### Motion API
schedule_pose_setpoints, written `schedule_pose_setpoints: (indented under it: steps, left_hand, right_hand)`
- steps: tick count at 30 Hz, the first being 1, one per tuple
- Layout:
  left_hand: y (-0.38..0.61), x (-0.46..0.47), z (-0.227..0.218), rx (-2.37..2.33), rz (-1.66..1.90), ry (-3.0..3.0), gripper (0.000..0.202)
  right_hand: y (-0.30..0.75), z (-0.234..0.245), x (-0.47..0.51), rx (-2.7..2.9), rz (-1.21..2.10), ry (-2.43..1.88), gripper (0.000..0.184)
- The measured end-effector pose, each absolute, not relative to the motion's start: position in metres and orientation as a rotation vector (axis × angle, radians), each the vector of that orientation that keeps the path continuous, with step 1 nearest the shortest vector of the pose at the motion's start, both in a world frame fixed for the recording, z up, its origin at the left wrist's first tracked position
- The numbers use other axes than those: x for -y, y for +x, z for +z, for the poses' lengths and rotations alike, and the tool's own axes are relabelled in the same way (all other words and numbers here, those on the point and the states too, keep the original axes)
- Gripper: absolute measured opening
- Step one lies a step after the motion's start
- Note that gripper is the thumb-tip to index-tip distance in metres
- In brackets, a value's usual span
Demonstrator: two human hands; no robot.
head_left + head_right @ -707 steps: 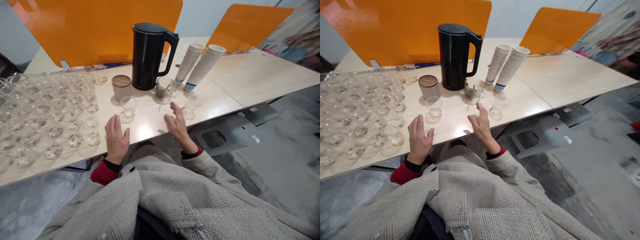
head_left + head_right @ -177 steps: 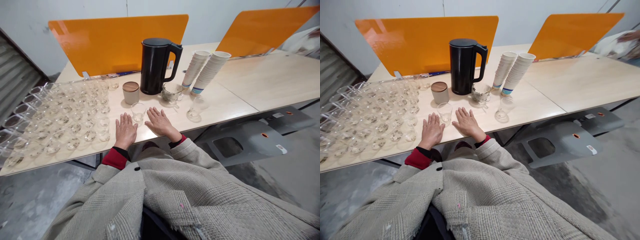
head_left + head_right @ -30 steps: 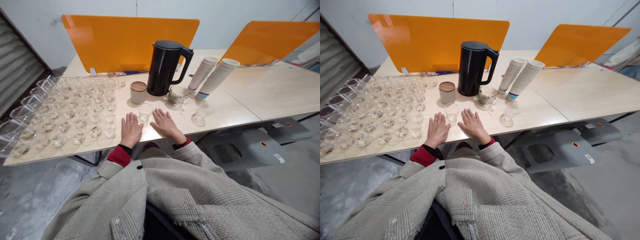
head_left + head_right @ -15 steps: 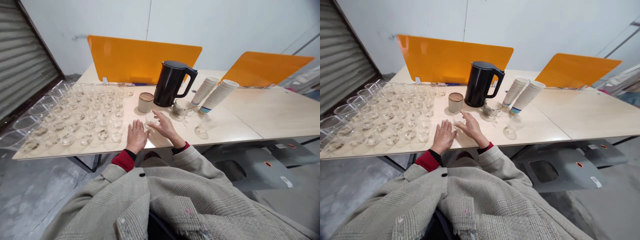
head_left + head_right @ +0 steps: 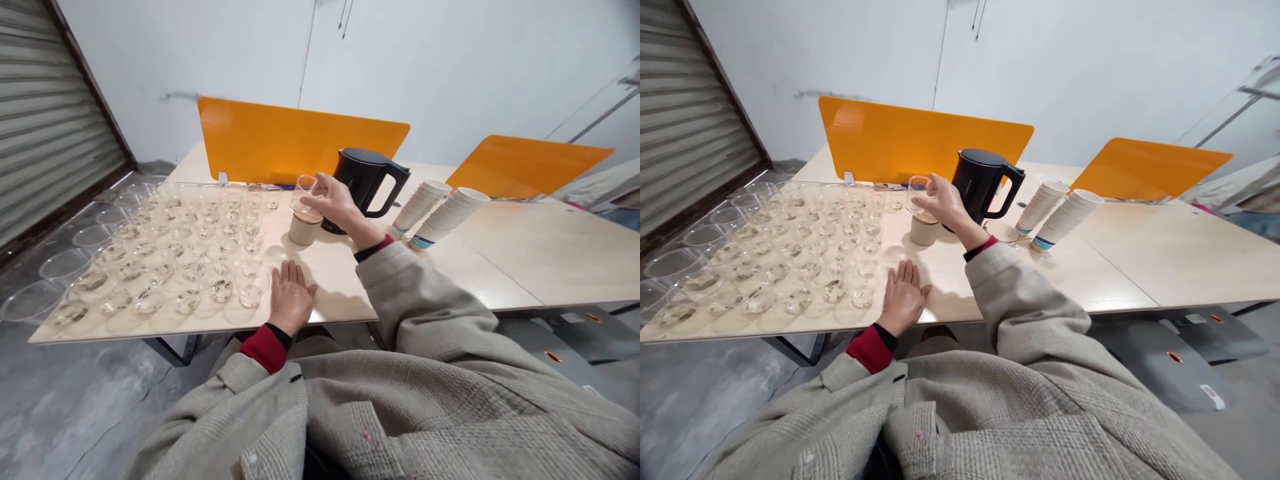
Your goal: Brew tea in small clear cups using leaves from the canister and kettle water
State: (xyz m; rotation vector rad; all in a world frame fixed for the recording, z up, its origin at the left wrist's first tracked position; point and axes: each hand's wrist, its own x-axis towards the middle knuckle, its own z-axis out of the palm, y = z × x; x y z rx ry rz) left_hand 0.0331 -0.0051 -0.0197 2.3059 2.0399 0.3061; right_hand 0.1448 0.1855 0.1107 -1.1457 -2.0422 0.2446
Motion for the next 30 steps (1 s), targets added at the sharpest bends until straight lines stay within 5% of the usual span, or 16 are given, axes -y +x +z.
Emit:
schedule_pose_setpoints:
  steps: [9,21,30]
  left_hand:
    - [0.033,0.005,-0.030,-2.017,0.374,2.308,0.069]
    - [0.034,0.005,-0.039,-2.011,0.462,2.326,0.071]
    - [0.034,0.007,-0.036,-2.002,0.449,2.328,0.071]
  right_hand:
    - [0.062,0.110,-0.270,2.308,0.181,-1.633,0.037]
    - [0.040,0.078,-0.290,2.557,0.165,-1.686,0.063]
    - [0.038,0.079,-0.284,2.601,0.166,-1.653,0.065]
